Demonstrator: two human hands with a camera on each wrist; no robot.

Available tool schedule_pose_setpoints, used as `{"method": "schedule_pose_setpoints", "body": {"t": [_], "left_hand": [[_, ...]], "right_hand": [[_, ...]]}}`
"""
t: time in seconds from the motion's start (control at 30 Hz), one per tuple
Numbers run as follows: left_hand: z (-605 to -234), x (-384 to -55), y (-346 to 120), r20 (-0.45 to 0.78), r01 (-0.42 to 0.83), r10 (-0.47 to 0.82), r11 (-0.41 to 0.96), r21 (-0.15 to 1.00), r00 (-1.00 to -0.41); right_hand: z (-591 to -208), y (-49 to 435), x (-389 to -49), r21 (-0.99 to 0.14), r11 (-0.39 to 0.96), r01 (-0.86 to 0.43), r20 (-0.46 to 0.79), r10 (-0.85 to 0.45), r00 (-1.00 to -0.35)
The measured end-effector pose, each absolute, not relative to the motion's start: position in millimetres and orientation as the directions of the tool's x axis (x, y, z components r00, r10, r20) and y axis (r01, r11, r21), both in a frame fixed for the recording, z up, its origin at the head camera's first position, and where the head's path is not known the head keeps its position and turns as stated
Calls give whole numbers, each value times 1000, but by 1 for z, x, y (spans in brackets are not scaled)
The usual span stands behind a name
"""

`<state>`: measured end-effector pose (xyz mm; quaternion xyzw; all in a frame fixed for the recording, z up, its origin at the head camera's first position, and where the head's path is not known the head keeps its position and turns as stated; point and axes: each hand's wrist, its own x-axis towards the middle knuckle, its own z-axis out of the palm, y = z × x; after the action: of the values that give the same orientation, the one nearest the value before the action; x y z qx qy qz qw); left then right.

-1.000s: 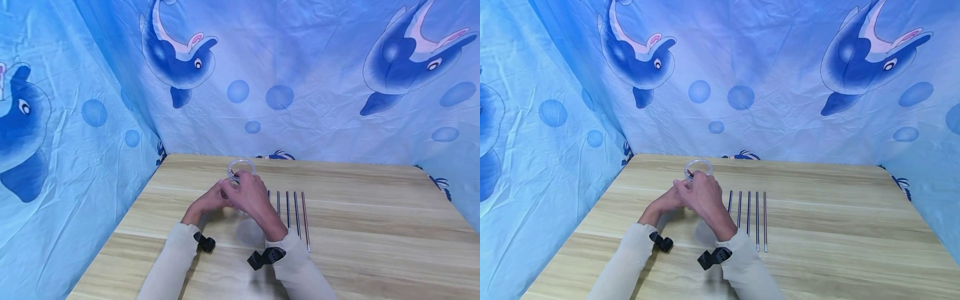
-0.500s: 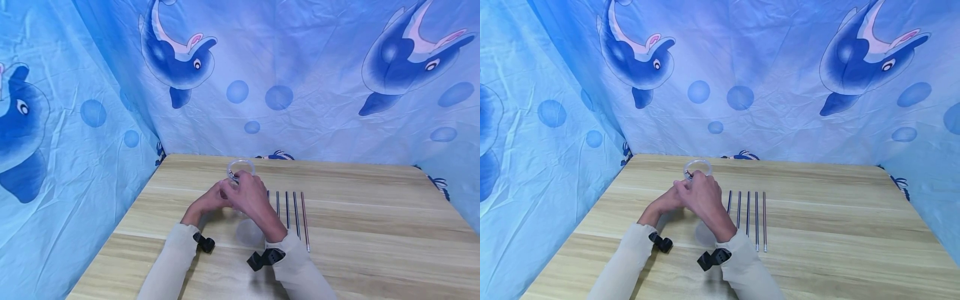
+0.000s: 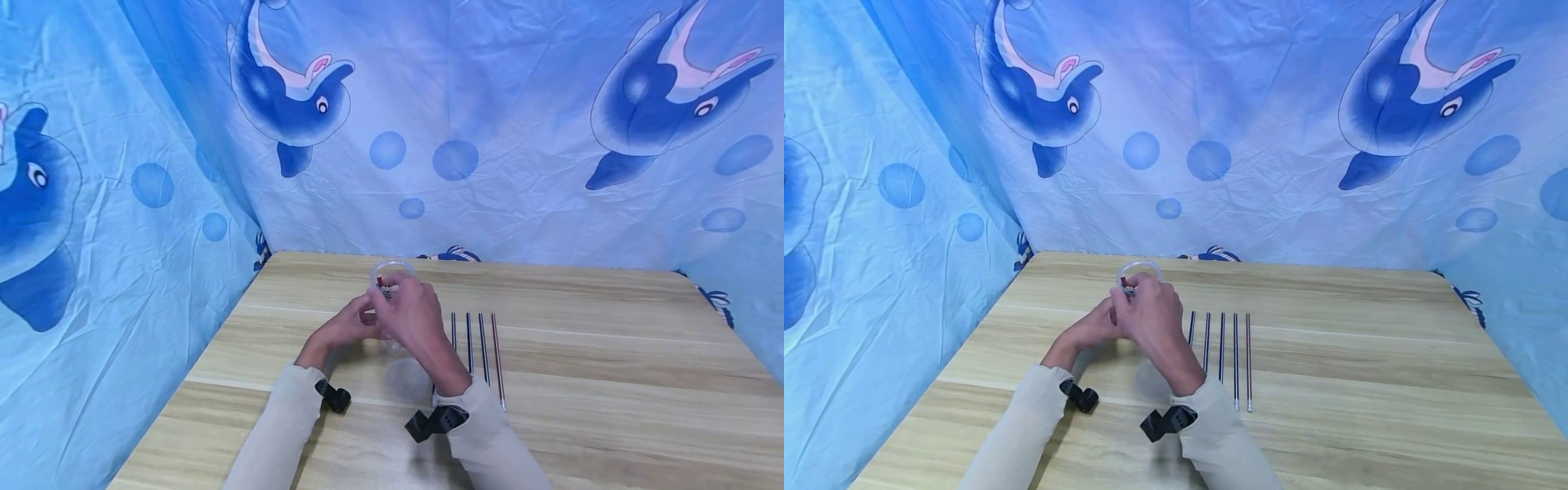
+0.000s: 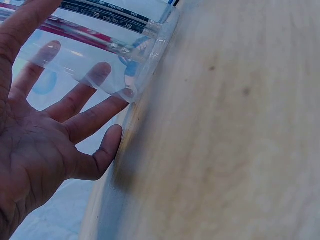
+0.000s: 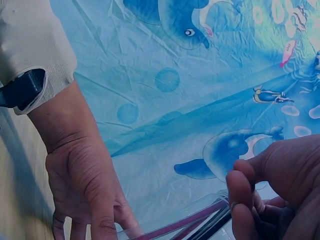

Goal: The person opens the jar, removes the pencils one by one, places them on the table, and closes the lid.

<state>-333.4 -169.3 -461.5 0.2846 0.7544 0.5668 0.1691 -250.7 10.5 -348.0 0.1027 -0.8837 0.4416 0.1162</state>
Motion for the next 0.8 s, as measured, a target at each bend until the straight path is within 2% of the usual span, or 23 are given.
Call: {"method": "schedule_pose_setpoints", "body": {"t": [0.5,0.8], "left_hand": [[-460,-335,-167,67,229,622,184,956,-780],[-459,-335,-168,48,225,612,215,950,-789]], "right_hand": [[-349,11,-254,-842,438,-315,342,-17,-939],[-346,13,-253,-847,399,-351,387,12,-922]]}}
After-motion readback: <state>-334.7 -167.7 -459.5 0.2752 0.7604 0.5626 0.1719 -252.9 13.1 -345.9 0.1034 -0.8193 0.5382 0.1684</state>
